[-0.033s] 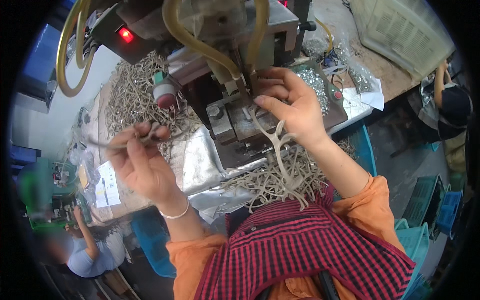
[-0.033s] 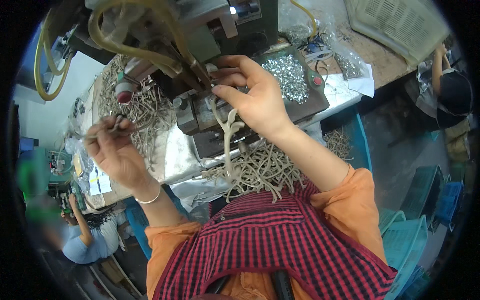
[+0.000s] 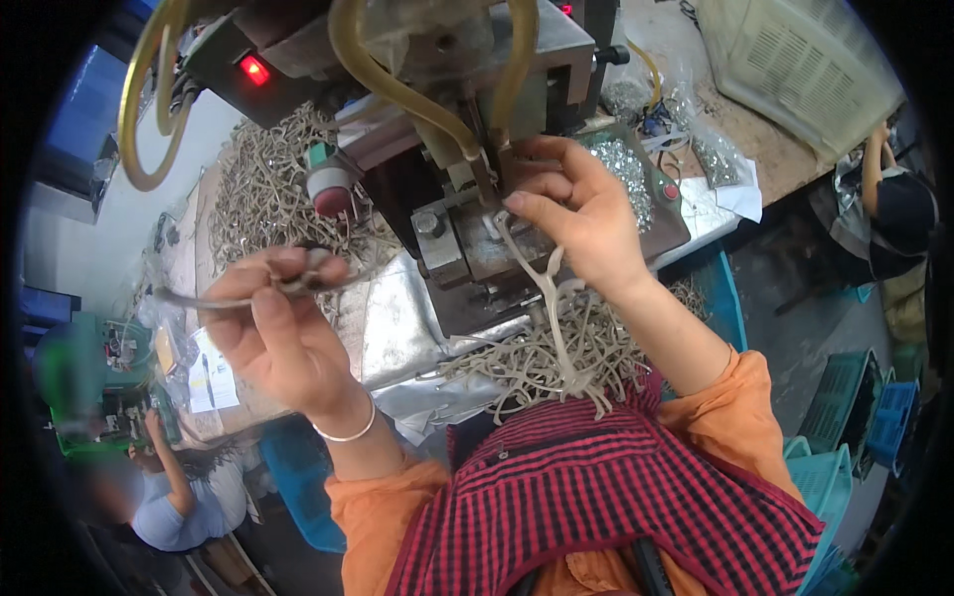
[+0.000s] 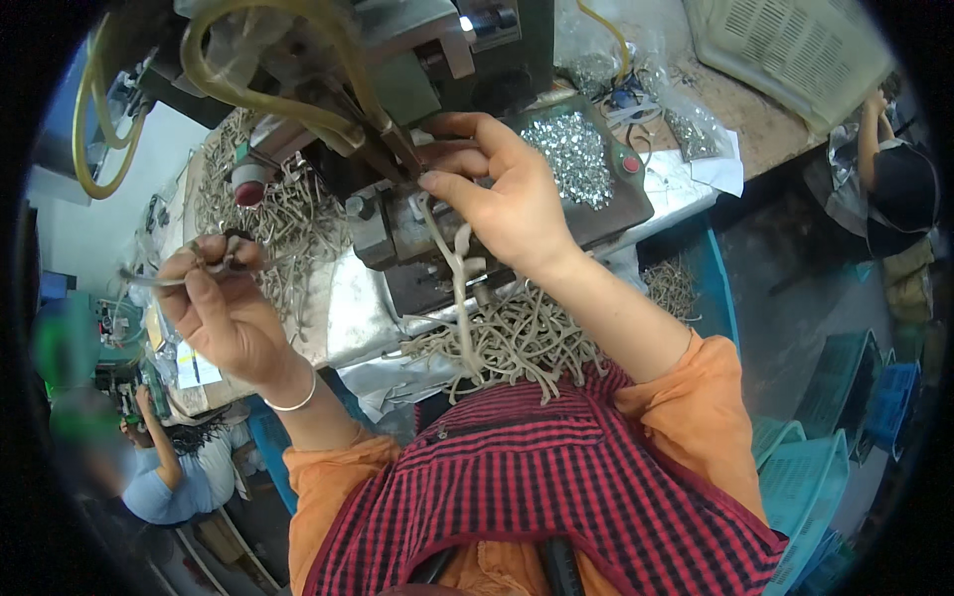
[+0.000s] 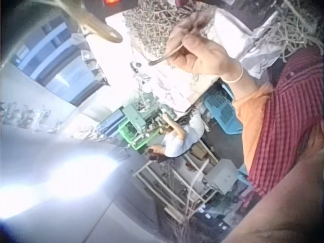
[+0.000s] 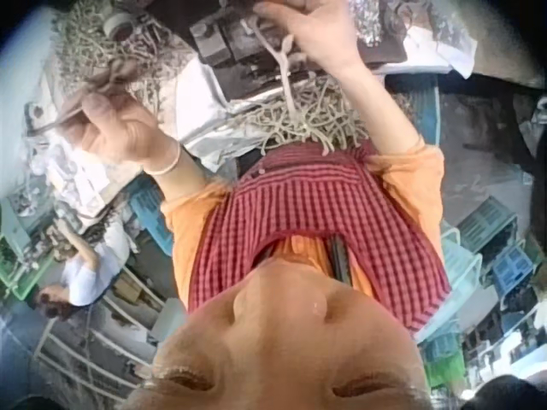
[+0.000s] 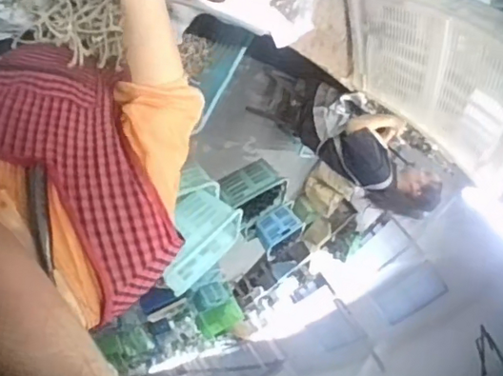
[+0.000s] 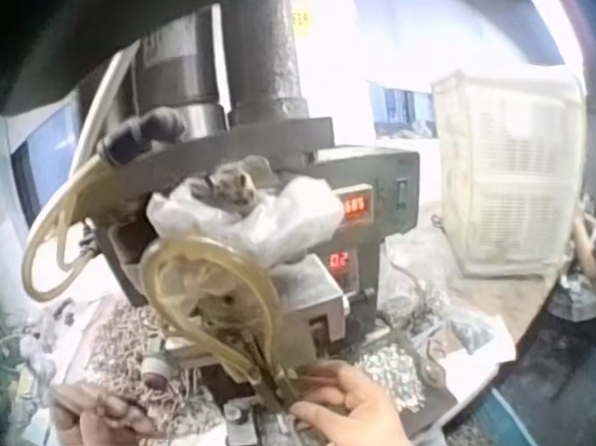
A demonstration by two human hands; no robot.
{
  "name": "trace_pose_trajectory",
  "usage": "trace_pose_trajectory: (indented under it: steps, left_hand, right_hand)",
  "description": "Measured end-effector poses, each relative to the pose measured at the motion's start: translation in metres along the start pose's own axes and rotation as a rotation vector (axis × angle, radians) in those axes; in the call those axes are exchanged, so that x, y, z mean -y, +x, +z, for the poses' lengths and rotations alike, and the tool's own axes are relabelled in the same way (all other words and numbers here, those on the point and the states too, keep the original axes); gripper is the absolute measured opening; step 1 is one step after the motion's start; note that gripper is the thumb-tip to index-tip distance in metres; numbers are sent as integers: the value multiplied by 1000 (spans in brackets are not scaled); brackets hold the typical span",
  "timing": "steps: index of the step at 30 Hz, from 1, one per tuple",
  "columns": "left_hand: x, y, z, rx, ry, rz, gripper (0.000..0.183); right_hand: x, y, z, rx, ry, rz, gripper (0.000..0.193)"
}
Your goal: The person repeatedly picks up small metal pins and wire segments, inserts them into a press machine, and removes the assembled units. The person also gathers and repositions loose wire segments on the worktable to maintain a steady supply for the machine.
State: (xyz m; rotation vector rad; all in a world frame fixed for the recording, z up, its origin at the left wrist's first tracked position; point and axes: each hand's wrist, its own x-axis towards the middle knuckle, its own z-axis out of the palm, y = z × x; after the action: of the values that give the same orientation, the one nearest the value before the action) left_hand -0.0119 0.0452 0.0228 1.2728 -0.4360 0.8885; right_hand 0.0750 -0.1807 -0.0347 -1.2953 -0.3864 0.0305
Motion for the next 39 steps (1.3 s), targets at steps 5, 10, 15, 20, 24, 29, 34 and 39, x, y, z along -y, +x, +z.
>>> trace_pose_trajectory:
  steps: [5, 10, 15, 20, 24, 29, 34, 39]
  left_hand:
    - [16, 18, 24, 2, 217, 69, 15]
    - [18, 20, 32, -22, 174, 94, 11]
    - [12, 8, 31, 46, 96, 52, 7]
    - [30, -31, 28, 472, 475, 371, 25]
    - [28, -34, 45, 713, 622, 454, 22]
    - [30, -28, 56, 856, 709, 500, 26]
    - [32, -26, 53, 848, 686, 457, 23]
    - [28, -24, 51, 844, 664, 452, 16]
  right_hand:
    - [6, -5, 15, 10, 115, 24, 49]
    - [5, -4, 13, 13, 105, 35, 51]
    - [27, -18, 19, -6, -7, 34, 59]
    - [17, -11, -36, 47, -863, -335, 42]
    - [-58, -16, -106, -243, -1494, -217, 22]
    - [-50, -7, -112, -342, -1231, -364, 11]
    - [-60, -1, -103, -250, -1308, -374, 13]
    - [-75, 17, -98, -31, -1497, -481, 23]
